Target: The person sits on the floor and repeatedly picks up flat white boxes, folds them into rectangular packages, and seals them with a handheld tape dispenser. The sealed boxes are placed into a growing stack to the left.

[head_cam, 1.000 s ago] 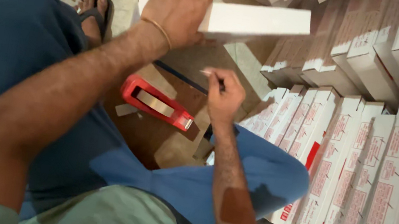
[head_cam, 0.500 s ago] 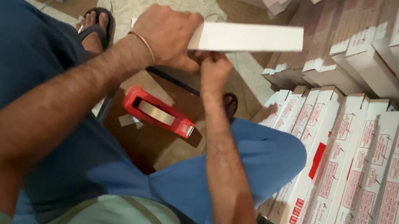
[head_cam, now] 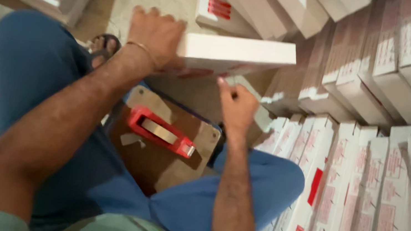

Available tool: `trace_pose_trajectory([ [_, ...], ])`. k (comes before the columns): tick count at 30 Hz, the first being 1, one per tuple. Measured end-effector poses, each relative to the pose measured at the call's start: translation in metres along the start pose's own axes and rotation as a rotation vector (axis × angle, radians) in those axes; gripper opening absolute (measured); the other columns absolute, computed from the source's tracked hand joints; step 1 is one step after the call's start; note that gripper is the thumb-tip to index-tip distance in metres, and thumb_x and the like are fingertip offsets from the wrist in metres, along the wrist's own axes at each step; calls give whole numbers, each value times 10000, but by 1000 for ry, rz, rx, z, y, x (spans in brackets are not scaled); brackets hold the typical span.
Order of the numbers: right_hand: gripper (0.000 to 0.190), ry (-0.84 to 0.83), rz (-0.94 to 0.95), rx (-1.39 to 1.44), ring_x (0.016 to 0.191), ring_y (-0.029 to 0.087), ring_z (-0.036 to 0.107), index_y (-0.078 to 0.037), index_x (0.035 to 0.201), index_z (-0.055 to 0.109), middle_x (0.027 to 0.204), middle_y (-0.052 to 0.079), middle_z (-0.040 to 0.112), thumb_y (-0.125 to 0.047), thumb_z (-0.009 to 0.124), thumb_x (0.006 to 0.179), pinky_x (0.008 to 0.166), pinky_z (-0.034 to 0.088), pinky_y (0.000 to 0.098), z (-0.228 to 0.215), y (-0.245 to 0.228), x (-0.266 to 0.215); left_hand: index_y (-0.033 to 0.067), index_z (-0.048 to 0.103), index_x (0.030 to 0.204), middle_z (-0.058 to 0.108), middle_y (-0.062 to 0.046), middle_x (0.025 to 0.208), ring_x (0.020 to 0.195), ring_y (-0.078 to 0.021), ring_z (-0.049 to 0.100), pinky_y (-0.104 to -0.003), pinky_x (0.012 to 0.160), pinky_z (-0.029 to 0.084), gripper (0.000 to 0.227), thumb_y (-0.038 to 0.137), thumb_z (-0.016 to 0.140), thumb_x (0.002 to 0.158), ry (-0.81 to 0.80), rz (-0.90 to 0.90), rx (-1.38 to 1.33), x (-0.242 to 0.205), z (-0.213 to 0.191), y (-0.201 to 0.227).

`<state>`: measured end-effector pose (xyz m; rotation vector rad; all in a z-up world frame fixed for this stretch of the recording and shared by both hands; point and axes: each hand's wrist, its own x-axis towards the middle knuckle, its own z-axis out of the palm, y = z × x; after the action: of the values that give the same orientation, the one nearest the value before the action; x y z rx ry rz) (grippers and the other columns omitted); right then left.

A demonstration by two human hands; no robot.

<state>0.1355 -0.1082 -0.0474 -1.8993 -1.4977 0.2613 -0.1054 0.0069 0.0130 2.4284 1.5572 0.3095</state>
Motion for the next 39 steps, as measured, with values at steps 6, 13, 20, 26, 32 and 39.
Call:
trace_pose_trajectory([
  [6, 388, 74, -34, 54, 532, 128, 494, 18, 762, 684, 586, 84, 584, -328, 783, 908, 531, 435, 344, -42, -25, 0, 179, 764, 1156, 739, -71, 1074, 1007, -323, 671, -472, 836, 527, 596, 452, 937, 655, 320, -74, -136, -32, -70, -43],
  [13, 426, 27, 116, 163, 552, 107, 463, 17, 698, 650, 560, 56, 564, -326, 768, 921, 525, 410, 339, -48, -30, -2, 100, 760, 1274, 722, -106, 1045, 982, -256, 652, -393, 790, 538, 597, 305, 917, 735, 881, 36, 287, -113, -176, -93],
  [20, 414, 27, 12, -5, 551, 144, 496, 34, 732, 664, 583, 112, 600, -315, 782, 920, 563, 454, 334, -46, -32, 2, 273, 724, 1079, 685, -55, 1212, 1062, -257, 662, -432, 839, 535, 571, 538, 771, 575, 772, 90, 541, -98, -129, -110],
  [26, 357, 31, 35, 45, 604, 123, 606, 6, 796, 749, 663, 83, 699, -328, 770, 922, 614, 494, 306, -56, 3, 3, 145, 681, 1260, 676, -125, 1226, 1146, -337, 637, -472, 902, 539, 358, 379, 726, 994, 332, -587, 63, -166, 29, -192],
  [32, 332, 99, 35, 58, 648, 131, 517, 27, 852, 755, 675, 130, 636, -255, 780, 1026, 609, 419, 330, -111, 32, 7, 289, 489, 1473, 423, -98, 1542, 1444, -356, 372, -650, 1085, 367, 771, 548, 794, 815, -567, -916, -69, -298, 195, -208],
  [39, 306, 222, 136, 111, 690, 183, 567, 19, 947, 718, 804, 121, 660, -257, 731, 1076, 639, 454, 330, -147, 95, 32, 275, 491, 1470, 282, -177, 1651, 1516, -471, 223, -763, 1061, 304, 482, 401, 656, 1034, -107, -1183, 172, -398, 251, -212],
])
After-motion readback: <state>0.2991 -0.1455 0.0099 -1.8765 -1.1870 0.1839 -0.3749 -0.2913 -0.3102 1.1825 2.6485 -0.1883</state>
